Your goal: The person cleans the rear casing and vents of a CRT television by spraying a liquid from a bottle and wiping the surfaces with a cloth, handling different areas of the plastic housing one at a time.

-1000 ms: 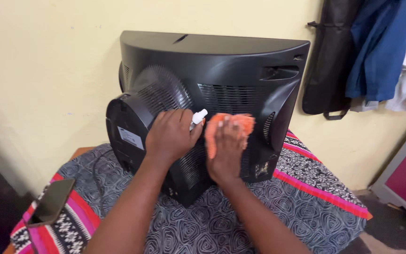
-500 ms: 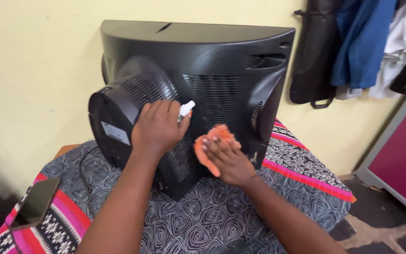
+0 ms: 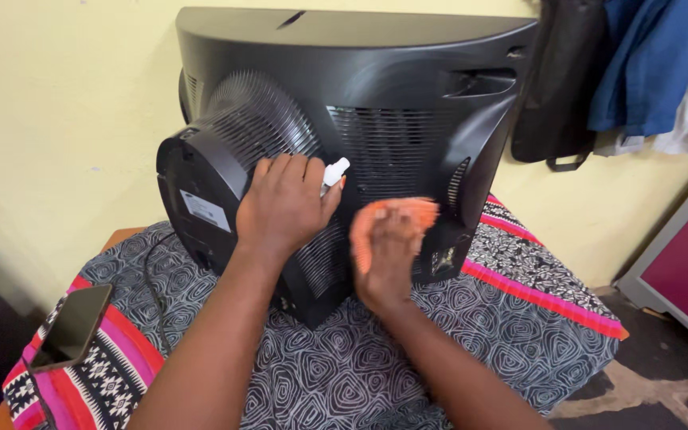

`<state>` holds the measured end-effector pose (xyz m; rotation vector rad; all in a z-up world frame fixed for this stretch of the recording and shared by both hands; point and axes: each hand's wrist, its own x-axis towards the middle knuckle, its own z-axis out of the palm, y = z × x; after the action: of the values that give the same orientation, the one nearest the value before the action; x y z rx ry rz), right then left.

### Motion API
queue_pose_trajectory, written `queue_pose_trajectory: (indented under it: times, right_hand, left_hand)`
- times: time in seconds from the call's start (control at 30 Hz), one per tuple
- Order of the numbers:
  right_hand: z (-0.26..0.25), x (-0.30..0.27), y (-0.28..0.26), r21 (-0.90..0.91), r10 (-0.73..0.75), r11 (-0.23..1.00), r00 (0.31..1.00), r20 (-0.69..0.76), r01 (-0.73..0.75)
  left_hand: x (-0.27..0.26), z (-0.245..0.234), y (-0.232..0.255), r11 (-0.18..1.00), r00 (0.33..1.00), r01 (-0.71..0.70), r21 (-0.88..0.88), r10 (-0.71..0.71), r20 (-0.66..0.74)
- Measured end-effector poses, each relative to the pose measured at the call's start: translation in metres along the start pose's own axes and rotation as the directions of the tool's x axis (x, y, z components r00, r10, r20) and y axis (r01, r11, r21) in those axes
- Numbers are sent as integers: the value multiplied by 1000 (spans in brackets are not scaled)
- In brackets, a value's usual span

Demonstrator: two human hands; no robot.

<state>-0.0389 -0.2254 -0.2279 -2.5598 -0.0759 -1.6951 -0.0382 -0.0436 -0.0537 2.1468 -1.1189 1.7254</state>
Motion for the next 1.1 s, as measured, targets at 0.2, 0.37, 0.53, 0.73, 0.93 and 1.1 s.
queue_pose_trajectory:
  times: [0.2, 0.37, 0.53, 0.73, 0.93, 1.1]
  right_hand:
    - [-9, 3, -31, 292, -276, 934, 933, 229, 204]
    - [-25, 1, 9, 260, -562, 826, 772, 297, 501]
    - [-31, -14, 45, 294, -686, 725, 612, 394, 623]
    - [-35, -21, 86, 325, -685, 724, 573, 451, 609]
    - [-59, -31, 134, 372, -651, 758, 577, 494, 536]
    - [-86, -39, 164, 317, -587, 808, 640, 496, 496]
  left_hand:
    - [-1, 3, 2, 1000, 1000, -2, -21, 2, 1]
    - [0, 4, -1, 1000, 1000, -8, -1, 8, 5]
    - [-1, 3, 1, 1000, 1000, -15, 10, 14, 24]
    - [1, 1, 1, 999, 999, -22, 27, 21, 41]
    - [1, 3, 0, 998, 998, -33, 61, 29, 55]
    - [2, 2, 1, 995, 998, -51, 87, 47, 41]
